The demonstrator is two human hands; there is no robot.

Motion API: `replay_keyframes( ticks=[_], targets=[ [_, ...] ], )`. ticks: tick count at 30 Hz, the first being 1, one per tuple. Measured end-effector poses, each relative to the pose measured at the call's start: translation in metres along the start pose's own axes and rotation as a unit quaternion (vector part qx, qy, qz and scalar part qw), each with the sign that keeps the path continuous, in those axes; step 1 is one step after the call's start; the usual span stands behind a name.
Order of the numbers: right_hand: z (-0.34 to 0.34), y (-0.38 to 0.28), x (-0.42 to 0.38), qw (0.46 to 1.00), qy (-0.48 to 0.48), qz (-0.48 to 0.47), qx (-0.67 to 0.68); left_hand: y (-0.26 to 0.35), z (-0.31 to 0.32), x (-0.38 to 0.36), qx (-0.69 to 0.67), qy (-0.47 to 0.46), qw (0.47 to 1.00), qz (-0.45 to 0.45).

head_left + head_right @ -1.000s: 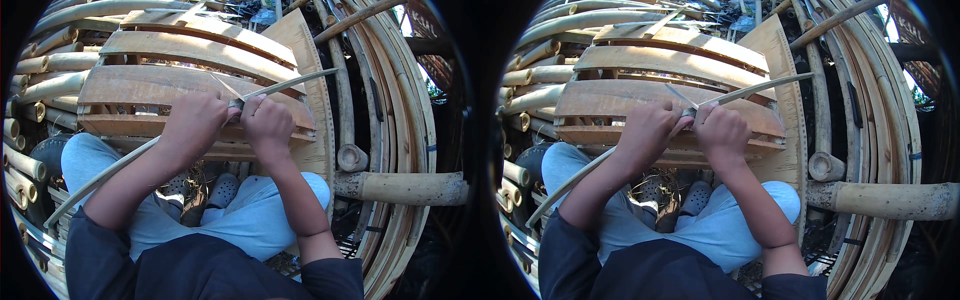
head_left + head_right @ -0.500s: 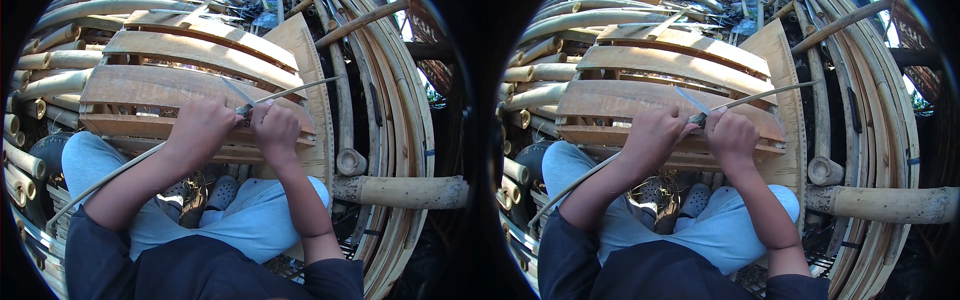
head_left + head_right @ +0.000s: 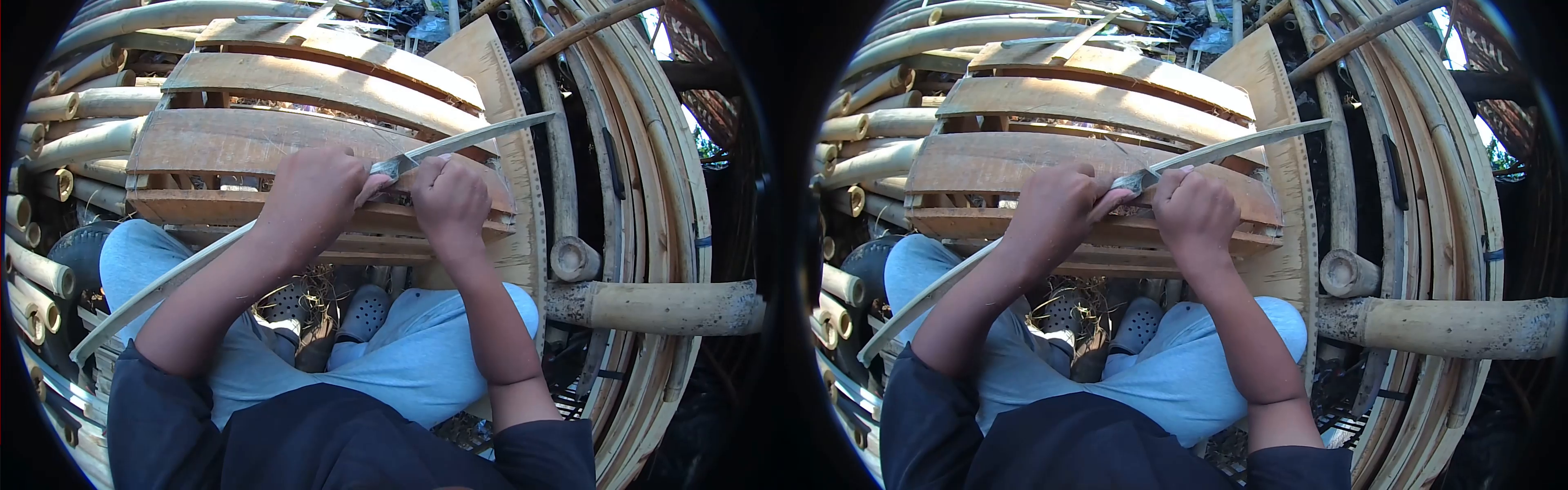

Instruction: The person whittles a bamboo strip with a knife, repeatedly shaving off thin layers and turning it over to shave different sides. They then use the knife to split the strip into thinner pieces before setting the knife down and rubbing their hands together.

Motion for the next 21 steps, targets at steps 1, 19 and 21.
replay_keyframes(
  ticks=[1, 19, 21],
  targets=[
    [-0.001, -0.005, -0.005, 1.0, 0.002, -0.003, 0.0, -0.002, 0.003, -0.001, -0.015, 0.013, 1.0, 0.009],
    [-0.002, -0.015, -0.016, 0.994, 0.039, -0.101, -0.007, 0.004, 0.004, -0.002, -0.015, 0.028, 0.999, 0.013],
    [0.003, -0.014, -0.01, 0.996, 0.041, -0.079, -0.005, 0.004, 0.004, -0.005, -0.017, 0.031, 0.999, 0.009]
  ],
)
Point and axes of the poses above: each hand's wrist, its own x-axis towards the middle knuckle, its own z-axis out of the palm, y = z × x, the point moved 3 cm from there along x, towards the middle knuckle, and after that the axes turned 7 degrees about z, right-handed, at the moved point
